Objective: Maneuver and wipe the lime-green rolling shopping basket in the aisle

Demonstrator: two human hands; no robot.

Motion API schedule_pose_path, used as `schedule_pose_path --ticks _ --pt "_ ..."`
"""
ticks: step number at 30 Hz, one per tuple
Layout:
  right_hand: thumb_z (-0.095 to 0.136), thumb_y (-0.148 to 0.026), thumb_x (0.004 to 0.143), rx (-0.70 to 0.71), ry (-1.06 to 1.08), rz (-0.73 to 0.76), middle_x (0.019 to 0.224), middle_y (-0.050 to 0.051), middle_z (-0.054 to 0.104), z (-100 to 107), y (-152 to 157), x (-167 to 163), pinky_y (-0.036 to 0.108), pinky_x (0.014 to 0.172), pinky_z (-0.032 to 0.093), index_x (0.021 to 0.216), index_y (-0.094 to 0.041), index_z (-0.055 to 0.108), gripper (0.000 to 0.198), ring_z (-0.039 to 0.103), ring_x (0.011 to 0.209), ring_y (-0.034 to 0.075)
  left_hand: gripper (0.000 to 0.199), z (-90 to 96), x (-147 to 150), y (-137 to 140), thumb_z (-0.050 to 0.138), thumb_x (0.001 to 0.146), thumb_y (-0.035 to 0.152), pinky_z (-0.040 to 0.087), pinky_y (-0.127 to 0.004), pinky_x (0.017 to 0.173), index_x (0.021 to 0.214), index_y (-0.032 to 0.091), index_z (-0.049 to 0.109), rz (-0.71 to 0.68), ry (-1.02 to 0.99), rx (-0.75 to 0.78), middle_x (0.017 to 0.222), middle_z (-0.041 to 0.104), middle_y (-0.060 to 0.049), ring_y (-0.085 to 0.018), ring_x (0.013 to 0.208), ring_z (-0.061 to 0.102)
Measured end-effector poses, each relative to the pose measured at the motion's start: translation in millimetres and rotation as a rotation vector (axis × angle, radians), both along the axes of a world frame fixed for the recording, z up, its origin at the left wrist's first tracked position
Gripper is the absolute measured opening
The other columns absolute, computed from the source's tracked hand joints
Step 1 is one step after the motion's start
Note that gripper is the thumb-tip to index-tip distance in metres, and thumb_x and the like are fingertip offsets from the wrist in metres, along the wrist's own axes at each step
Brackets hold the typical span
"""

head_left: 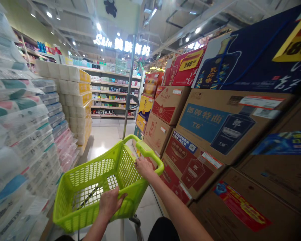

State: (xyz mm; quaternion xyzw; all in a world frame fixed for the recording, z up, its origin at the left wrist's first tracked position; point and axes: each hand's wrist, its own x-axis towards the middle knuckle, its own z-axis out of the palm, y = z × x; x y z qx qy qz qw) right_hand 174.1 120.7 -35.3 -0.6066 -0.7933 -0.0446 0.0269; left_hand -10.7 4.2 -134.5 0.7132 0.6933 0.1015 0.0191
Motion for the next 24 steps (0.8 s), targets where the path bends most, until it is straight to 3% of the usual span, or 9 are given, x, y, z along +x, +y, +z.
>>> schedule_pose_path --ticks 5,15,21,24 --pt "0.036 -0.035 0.099 -0.067 -0.039 0.049 0.112 0.011 0.059 2 -5 6 0.033 0.077 0.048 0.112 -0.024 0.061 0.03 0.061 0.098 0.024 0.053 -1.5 -2 -1 0.033 0.089 0.062 0.045 -0.033 0.063 0.104 0.023 0.065 0.015 0.012 0.003 0.081 0.074 -0.012 -0.03 0.078 0.07" --pt "0.035 -0.033 0.1 -0.025 -0.01 0.03 0.12 0.013 0.058 9 20 -17 0.034 0.081 0.048 0.136 -0.028 0.046 0.038 0.06 0.103 0.024 0.051 8.9 0 2 0.037 0.088 0.062 0.044 -0.032 0.068 0.105 0.022 0.065 0.066 -0.015 -0.055 0.083 0.073 -0.012 -0.028 0.081 0.07" --pt "0.046 -0.028 0.094 -0.084 -0.05 0.072 0.106 0.012 0.065 8 14 -6 0.034 0.079 0.048 0.11 -0.02 0.065 0.026 0.065 0.095 0.024 0.052 3.2 -4 0 0.035 0.089 0.063 0.045 -0.033 0.066 0.101 0.023 0.065 0.045 0.018 -0.024 0.082 0.074 -0.012 -0.029 0.078 0.07" --pt "0.045 -0.023 0.093 -0.091 -0.063 0.074 0.106 0.013 0.066 5 14 -8 0.034 0.08 0.048 0.11 -0.019 0.065 0.026 0.065 0.097 0.024 0.053 1.3 -5 -1 0.033 0.089 0.064 0.045 -0.033 0.065 0.1 0.023 0.065 0.044 0.034 -0.024 0.081 0.074 -0.012 -0.029 0.077 0.07"
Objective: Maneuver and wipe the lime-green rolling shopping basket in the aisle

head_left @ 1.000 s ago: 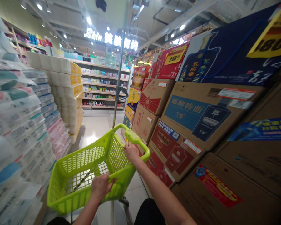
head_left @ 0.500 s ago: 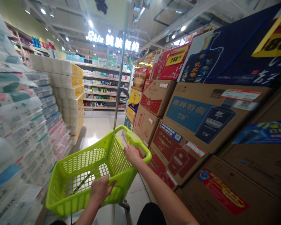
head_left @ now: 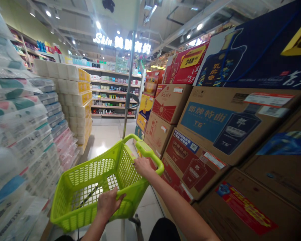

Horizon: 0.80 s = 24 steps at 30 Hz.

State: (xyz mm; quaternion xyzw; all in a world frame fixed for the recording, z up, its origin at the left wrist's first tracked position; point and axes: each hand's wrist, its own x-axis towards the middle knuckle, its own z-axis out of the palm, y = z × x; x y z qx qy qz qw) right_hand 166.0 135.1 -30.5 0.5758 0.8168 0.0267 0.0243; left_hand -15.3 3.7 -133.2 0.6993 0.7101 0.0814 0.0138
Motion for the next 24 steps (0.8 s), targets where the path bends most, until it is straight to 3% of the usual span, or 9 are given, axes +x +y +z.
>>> schedule_pose_path --ticks 7,12,15,24 --pt "0.037 -0.028 0.098 0.038 0.024 -0.042 0.115 0.013 0.063 5 7 -11 0.034 0.08 0.048 0.141 -0.026 0.042 0.043 0.063 0.101 0.024 0.053 3.3 1 5 0.035 0.089 0.063 0.046 -0.032 0.067 0.103 0.022 0.065 0.02 0.003 -0.005 0.081 0.073 -0.013 -0.028 0.079 0.07" --pt "0.045 -0.031 0.095 0.0 0.024 -0.038 0.106 0.013 0.067 12 2 -4 0.033 0.078 0.047 0.113 -0.021 0.065 0.029 0.066 0.095 0.024 0.051 2.9 -1 4 0.035 0.09 0.061 0.046 -0.032 0.066 0.102 0.022 0.065 0.014 0.001 0.018 0.082 0.074 -0.013 -0.028 0.077 0.07" --pt "0.05 -0.028 0.091 -0.017 0.018 -0.03 0.1 0.013 0.069 11 -1 -2 0.033 0.076 0.047 0.101 -0.019 0.069 0.023 0.067 0.093 0.025 0.052 1.3 -3 1 0.034 0.09 0.062 0.046 -0.033 0.065 0.099 0.022 0.065 0.013 0.006 0.019 0.081 0.074 -0.013 -0.029 0.077 0.07" --pt "0.033 -0.033 0.1 0.05 0.051 -0.076 0.11 0.013 0.065 4 -2 -6 0.032 0.076 0.048 0.119 -0.021 0.059 0.035 0.064 0.1 0.024 0.053 3.1 -4 9 0.031 0.09 0.062 0.046 -0.034 0.063 0.1 0.021 0.064 0.008 0.024 0.015 0.078 0.073 -0.012 -0.03 0.076 0.07"
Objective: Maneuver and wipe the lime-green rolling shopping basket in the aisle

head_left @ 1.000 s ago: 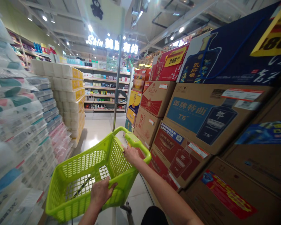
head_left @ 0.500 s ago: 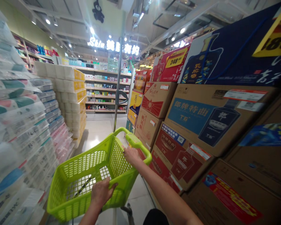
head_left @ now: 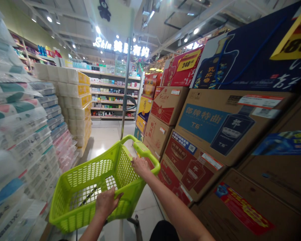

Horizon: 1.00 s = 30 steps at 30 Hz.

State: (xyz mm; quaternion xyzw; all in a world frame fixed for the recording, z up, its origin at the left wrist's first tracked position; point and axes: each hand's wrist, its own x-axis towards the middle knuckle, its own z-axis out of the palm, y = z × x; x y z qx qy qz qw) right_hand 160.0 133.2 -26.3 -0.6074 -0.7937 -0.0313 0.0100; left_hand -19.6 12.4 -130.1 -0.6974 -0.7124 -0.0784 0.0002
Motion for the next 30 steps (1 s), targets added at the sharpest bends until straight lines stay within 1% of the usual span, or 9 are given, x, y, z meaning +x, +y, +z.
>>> schedule_pose_path --ticks 7,12,14,16,20,22,26,28,30 --pt "0.045 -0.038 0.095 -0.054 -0.014 0.064 0.1 0.01 0.067 -1 -7 13 0.031 0.075 0.047 0.104 -0.022 0.065 0.027 0.066 0.091 0.022 0.05 -3.8 -1 -2 0.036 0.09 0.059 0.046 -0.033 0.066 0.105 0.021 0.064 0.014 -0.015 -0.007 0.082 0.074 -0.012 -0.029 0.078 0.07" --pt "0.029 -0.034 0.101 0.02 0.024 0.039 0.11 0.011 0.063 -5 -2 2 0.03 0.073 0.046 0.116 -0.022 0.058 0.035 0.063 0.097 0.021 0.051 1.3 0 -3 0.036 0.09 0.06 0.046 -0.032 0.069 0.101 0.02 0.065 0.018 -0.038 -0.023 0.083 0.073 -0.012 -0.027 0.081 0.07" --pt "0.026 -0.033 0.101 0.037 0.034 0.04 0.11 0.011 0.063 -4 1 0 0.029 0.071 0.046 0.117 -0.021 0.057 0.037 0.062 0.097 0.022 0.051 3.7 0 -2 0.036 0.09 0.059 0.046 -0.032 0.07 0.1 0.02 0.066 0.024 -0.04 -0.026 0.084 0.073 -0.012 -0.026 0.081 0.07" --pt "0.029 -0.035 0.101 0.036 0.036 0.07 0.109 0.01 0.063 -3 4 2 0.028 0.07 0.045 0.115 -0.022 0.058 0.035 0.062 0.096 0.021 0.05 4.5 0 -1 0.036 0.09 0.058 0.046 -0.033 0.07 0.102 0.02 0.066 0.028 -0.035 -0.025 0.084 0.073 -0.013 -0.027 0.082 0.07" --pt "0.043 -0.039 0.097 0.008 0.026 0.169 0.103 0.004 0.064 0 6 11 0.025 0.067 0.042 0.103 -0.026 0.063 0.025 0.062 0.089 0.017 0.051 1.3 -2 0 0.036 0.09 0.058 0.047 -0.034 0.067 0.106 0.019 0.065 0.028 -0.021 -0.025 0.083 0.073 -0.014 -0.029 0.079 0.07" --pt "0.044 -0.04 0.096 0.013 0.024 0.186 0.101 0.003 0.065 0 6 14 0.025 0.065 0.041 0.101 -0.026 0.064 0.024 0.062 0.086 0.016 0.051 -0.7 -3 -1 0.036 0.09 0.059 0.047 -0.034 0.067 0.106 0.019 0.064 0.028 -0.021 -0.025 0.082 0.073 -0.014 -0.029 0.079 0.07" --pt "0.036 -0.035 0.1 0.081 0.037 0.157 0.108 0.006 0.063 -1 3 11 0.025 0.067 0.041 0.109 -0.024 0.061 0.028 0.06 0.093 0.018 0.052 -3.0 -3 0 0.035 0.09 0.061 0.047 -0.036 0.067 0.104 0.02 0.064 0.028 -0.012 -0.016 0.08 0.073 -0.013 -0.03 0.078 0.07" --pt "0.032 -0.032 0.102 0.179 0.059 0.151 0.114 0.007 0.061 1 1 8 0.026 0.071 0.042 0.114 -0.023 0.059 0.031 0.057 0.1 0.019 0.053 -3.8 -3 0 0.034 0.09 0.062 0.047 -0.035 0.067 0.103 0.021 0.064 0.035 -0.004 -0.013 0.079 0.073 -0.013 -0.03 0.078 0.07" --pt "0.028 -0.031 0.103 0.314 0.087 0.158 0.116 0.007 0.061 5 -4 8 0.027 0.076 0.041 0.115 -0.023 0.058 0.033 0.054 0.102 0.018 0.052 -4.8 -2 1 0.034 0.09 0.062 0.047 -0.035 0.068 0.102 0.021 0.064 0.042 -0.001 -0.012 0.08 0.073 -0.013 -0.03 0.078 0.07"
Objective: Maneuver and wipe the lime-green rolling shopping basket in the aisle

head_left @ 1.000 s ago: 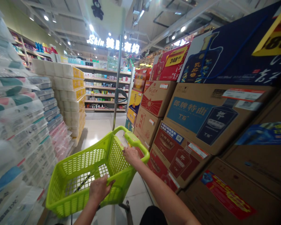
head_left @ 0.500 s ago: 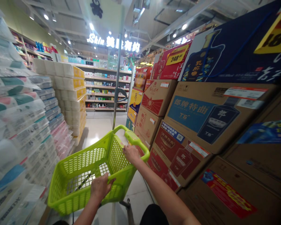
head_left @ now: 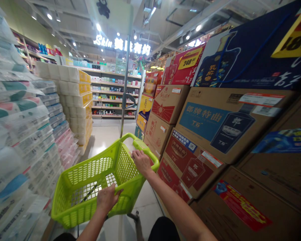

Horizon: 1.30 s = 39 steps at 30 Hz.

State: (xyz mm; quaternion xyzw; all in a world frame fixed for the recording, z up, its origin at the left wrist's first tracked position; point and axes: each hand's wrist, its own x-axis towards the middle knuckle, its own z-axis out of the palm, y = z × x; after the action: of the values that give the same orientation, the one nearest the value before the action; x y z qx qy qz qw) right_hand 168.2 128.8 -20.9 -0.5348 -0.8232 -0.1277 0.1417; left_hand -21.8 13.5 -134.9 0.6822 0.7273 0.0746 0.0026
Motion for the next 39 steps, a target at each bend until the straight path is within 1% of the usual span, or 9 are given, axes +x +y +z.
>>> schedule_pose_path --ticks 4,11,13,19,21,25,28,35,39 --pt "0.033 -0.03 0.102 0.109 0.024 -0.004 0.105 0.008 0.064 6 -25 4 0.026 0.075 0.041 0.103 -0.021 0.062 0.031 0.055 0.093 0.018 0.052 -2.0 -2 0 0.034 0.09 0.062 0.047 -0.034 0.068 0.104 0.02 0.063 -0.013 -0.008 -0.002 0.081 0.073 -0.013 -0.028 0.078 0.07" --pt "0.048 -0.026 0.095 -0.098 -0.023 0.023 0.1 0.005 0.064 -20 -82 7 0.023 0.061 0.041 0.097 -0.022 0.063 0.016 0.058 0.088 0.017 0.052 0.3 -3 -2 0.034 0.09 0.062 0.049 -0.037 0.068 0.102 0.021 0.063 -0.016 0.01 0.0 0.079 0.072 -0.013 -0.03 0.078 0.07" --pt "0.048 -0.022 0.094 -0.076 -0.037 0.003 0.102 0.006 0.064 -22 -82 14 0.023 0.062 0.041 0.101 -0.022 0.063 0.017 0.058 0.09 0.017 0.052 1.3 -2 -2 0.034 0.09 0.061 0.049 -0.036 0.068 0.102 0.021 0.064 -0.014 0.007 -0.004 0.079 0.072 -0.013 -0.029 0.077 0.07" --pt "0.041 -0.015 0.095 0.084 -0.047 -0.36 0.101 0.011 0.064 -13 -70 42 0.026 0.059 0.043 0.104 -0.017 0.064 0.025 0.057 0.087 0.02 0.052 0.8 -2 -3 0.034 0.09 0.061 0.048 -0.036 0.067 0.102 0.02 0.063 -0.026 -0.003 0.011 0.08 0.073 -0.013 -0.03 0.078 0.07" --pt "0.04 -0.012 0.094 0.121 -0.067 -0.354 0.107 0.013 0.064 -21 -79 37 0.027 0.06 0.044 0.108 -0.016 0.064 0.028 0.057 0.086 0.021 0.052 1.3 -2 -3 0.034 0.09 0.061 0.048 -0.035 0.068 0.102 0.021 0.063 -0.016 0.004 0.007 0.081 0.073 -0.013 -0.03 0.079 0.07" --pt "0.041 -0.007 0.09 0.119 -0.059 -0.15 0.127 0.014 0.059 -45 -106 11 0.031 0.067 0.048 0.118 -0.016 0.062 0.036 0.056 0.096 0.023 0.051 6.0 0 -4 0.034 0.09 0.061 0.047 -0.035 0.069 0.102 0.021 0.063 0.007 0.009 -0.015 0.082 0.073 -0.013 -0.029 0.08 0.071" --pt "0.042 -0.01 0.092 0.076 -0.002 -0.067 0.13 0.011 0.059 -47 -110 9 0.031 0.071 0.049 0.117 -0.02 0.064 0.035 0.056 0.097 0.022 0.05 10.7 2 -6 0.035 0.09 0.06 0.046 -0.034 0.07 0.102 0.02 0.063 0.014 -0.006 -0.036 0.083 0.073 -0.014 -0.029 0.082 0.07" --pt "0.04 -0.021 0.096 0.123 0.106 -0.394 0.125 0.012 0.061 -21 -79 59 0.03 0.067 0.047 0.123 -0.02 0.06 0.034 0.056 0.094 0.023 0.05 9.6 4 -8 0.035 0.09 0.06 0.046 -0.034 0.069 0.103 0.02 0.063 0.011 -0.006 -0.021 0.083 0.073 -0.014 -0.029 0.08 0.07" --pt "0.04 -0.015 0.095 0.118 0.091 -0.404 0.131 0.014 0.057 -28 -86 50 0.032 0.07 0.048 0.128 -0.019 0.057 0.038 0.056 0.096 0.024 0.052 5.9 4 -6 0.033 0.091 0.061 0.047 -0.035 0.069 0.101 0.02 0.063 0.004 0.001 -0.013 0.081 0.073 -0.014 -0.029 0.08 0.071"
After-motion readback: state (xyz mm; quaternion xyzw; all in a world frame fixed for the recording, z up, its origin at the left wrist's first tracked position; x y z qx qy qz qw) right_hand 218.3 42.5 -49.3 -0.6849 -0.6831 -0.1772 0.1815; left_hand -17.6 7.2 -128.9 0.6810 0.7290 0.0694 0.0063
